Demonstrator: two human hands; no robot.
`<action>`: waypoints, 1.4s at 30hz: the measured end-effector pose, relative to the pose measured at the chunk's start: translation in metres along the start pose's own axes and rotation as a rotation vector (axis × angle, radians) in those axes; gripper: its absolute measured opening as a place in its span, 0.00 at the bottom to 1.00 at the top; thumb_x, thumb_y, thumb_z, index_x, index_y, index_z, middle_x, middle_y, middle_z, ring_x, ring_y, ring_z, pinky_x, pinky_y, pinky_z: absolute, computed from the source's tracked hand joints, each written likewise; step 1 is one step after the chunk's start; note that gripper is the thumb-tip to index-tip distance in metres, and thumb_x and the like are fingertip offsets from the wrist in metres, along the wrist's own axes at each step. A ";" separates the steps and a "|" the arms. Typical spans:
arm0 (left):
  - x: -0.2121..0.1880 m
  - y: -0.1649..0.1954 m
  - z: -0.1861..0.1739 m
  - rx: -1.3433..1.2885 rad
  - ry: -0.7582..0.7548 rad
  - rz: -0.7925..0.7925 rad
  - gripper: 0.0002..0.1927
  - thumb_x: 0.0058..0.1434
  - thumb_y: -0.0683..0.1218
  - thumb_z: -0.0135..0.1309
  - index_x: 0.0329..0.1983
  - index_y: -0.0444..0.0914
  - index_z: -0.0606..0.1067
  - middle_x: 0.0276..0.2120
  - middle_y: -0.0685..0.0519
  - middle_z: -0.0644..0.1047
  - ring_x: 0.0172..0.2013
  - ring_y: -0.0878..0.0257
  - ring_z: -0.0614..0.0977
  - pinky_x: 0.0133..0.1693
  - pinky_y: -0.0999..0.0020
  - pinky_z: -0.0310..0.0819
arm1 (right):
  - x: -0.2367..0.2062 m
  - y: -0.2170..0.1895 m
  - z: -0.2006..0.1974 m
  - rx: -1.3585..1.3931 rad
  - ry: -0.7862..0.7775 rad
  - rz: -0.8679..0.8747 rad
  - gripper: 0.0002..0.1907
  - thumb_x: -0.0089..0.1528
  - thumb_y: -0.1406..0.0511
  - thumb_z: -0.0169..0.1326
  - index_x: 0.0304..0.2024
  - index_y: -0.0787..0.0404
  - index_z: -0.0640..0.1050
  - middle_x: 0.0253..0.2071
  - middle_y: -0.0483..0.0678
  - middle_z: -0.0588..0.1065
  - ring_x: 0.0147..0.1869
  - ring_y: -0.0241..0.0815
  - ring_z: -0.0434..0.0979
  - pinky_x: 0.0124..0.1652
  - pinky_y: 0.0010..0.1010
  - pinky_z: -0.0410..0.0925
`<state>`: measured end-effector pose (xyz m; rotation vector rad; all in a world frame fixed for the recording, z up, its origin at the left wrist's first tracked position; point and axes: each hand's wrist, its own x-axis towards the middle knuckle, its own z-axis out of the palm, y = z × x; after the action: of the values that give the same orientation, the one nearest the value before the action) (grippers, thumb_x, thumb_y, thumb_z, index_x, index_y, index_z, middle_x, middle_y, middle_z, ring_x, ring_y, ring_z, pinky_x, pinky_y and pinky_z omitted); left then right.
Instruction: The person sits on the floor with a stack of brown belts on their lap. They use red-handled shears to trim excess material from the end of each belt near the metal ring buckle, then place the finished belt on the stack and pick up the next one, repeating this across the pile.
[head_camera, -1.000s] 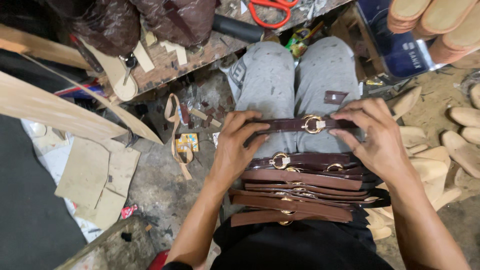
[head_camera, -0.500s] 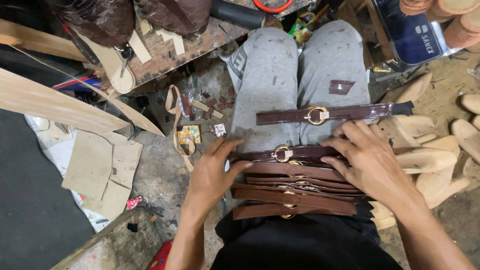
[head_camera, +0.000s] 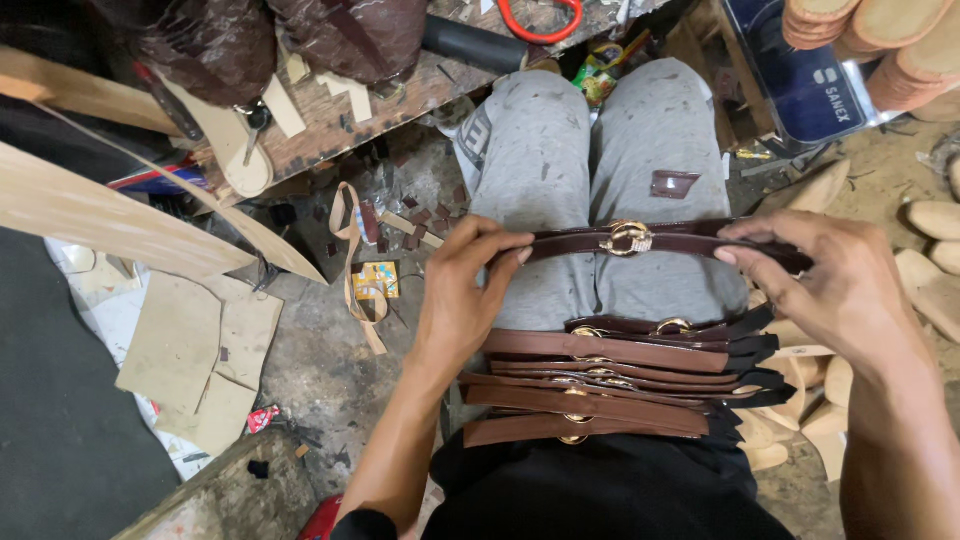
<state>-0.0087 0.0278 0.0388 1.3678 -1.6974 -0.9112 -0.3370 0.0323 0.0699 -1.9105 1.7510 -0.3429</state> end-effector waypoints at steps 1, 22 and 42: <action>0.003 -0.002 0.004 0.005 -0.009 -0.008 0.09 0.61 0.37 0.62 0.45 0.36 0.81 0.37 0.48 0.75 0.31 0.58 0.78 0.33 0.65 0.72 | 0.002 0.002 0.000 -0.011 -0.008 0.008 0.14 0.59 0.60 0.65 0.45 0.57 0.85 0.36 0.49 0.83 0.22 0.40 0.74 0.26 0.34 0.69; -0.012 0.004 -0.010 0.080 -0.075 -0.078 0.23 0.58 0.41 0.68 0.57 0.38 0.77 0.48 0.48 0.77 0.42 0.59 0.82 0.44 0.65 0.78 | -0.009 -0.045 0.036 0.067 0.000 -0.451 0.10 0.56 0.65 0.65 0.39 0.59 0.82 0.44 0.46 0.80 0.47 0.42 0.77 0.48 0.34 0.70; -0.002 -0.012 0.001 0.031 -0.106 -0.103 0.23 0.55 0.41 0.68 0.55 0.38 0.78 0.43 0.52 0.75 0.35 0.62 0.79 0.37 0.68 0.76 | 0.022 -0.049 0.038 -0.153 0.138 -0.458 0.23 0.54 0.68 0.66 0.52 0.62 0.80 0.51 0.49 0.79 0.60 0.49 0.74 0.57 0.39 0.66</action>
<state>-0.0036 0.0276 0.0276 1.4617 -1.7391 -1.0357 -0.2729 0.0194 0.0612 -2.4494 1.4381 -0.5269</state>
